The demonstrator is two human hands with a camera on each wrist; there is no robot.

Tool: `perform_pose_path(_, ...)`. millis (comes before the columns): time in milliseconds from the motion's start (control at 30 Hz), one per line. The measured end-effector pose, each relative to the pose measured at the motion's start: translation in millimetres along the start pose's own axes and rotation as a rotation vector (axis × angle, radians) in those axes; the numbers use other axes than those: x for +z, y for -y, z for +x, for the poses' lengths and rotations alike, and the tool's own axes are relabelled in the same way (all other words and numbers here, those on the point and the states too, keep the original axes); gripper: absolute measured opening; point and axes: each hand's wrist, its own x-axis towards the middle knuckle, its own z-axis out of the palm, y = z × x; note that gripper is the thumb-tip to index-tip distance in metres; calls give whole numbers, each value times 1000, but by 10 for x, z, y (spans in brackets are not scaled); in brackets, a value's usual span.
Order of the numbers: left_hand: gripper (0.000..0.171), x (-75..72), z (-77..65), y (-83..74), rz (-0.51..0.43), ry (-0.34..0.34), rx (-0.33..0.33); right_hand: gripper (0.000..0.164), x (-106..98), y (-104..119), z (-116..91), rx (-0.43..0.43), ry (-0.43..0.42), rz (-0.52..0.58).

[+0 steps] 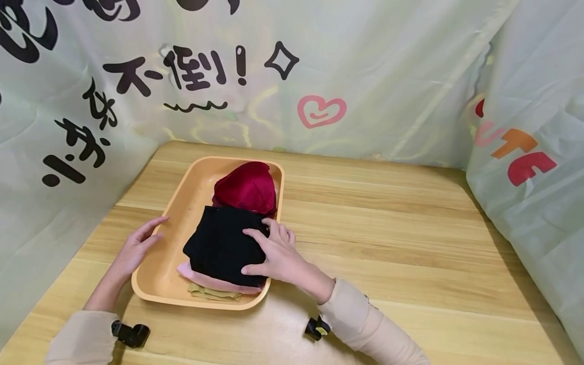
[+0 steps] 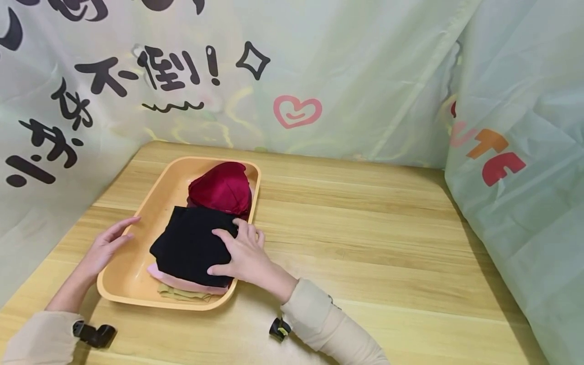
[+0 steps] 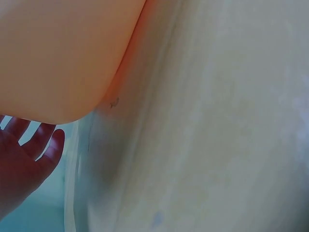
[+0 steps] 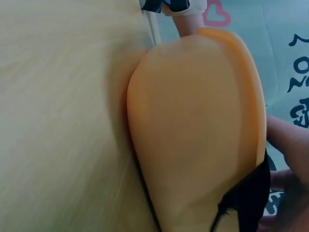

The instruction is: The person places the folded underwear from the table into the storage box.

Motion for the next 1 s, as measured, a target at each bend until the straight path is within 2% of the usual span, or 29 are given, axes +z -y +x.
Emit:
perform_pose_path(133, 37, 10, -16, 5, 6, -4, -5, 66, 14, 16, -3, -87, -41, -37)
perform_pose_path(233, 37, 17, -34, 7, -2, -6, -7, 69, 19, 28, -3, -124, -40, -86)
perform_pose_path(433, 36, 38, -81, 12, -29, -16, -6, 83, 9, 73, -7, -97, 31, -175)
perform_pose_path(600, 37, 45, -103, 15, -31, -21, -14, 86, -3, 114, 2, -79, 93, -222)
perform_pose_path(733, 37, 38, -102, 4, -27, -15, -21, 85, -5, 104, 0, -76, 104, -149)
perform_pose_path(1000, 39, -17, -6, 4, 20, 11, -40, 73, -19, 13, -26, -127, 28, 35)
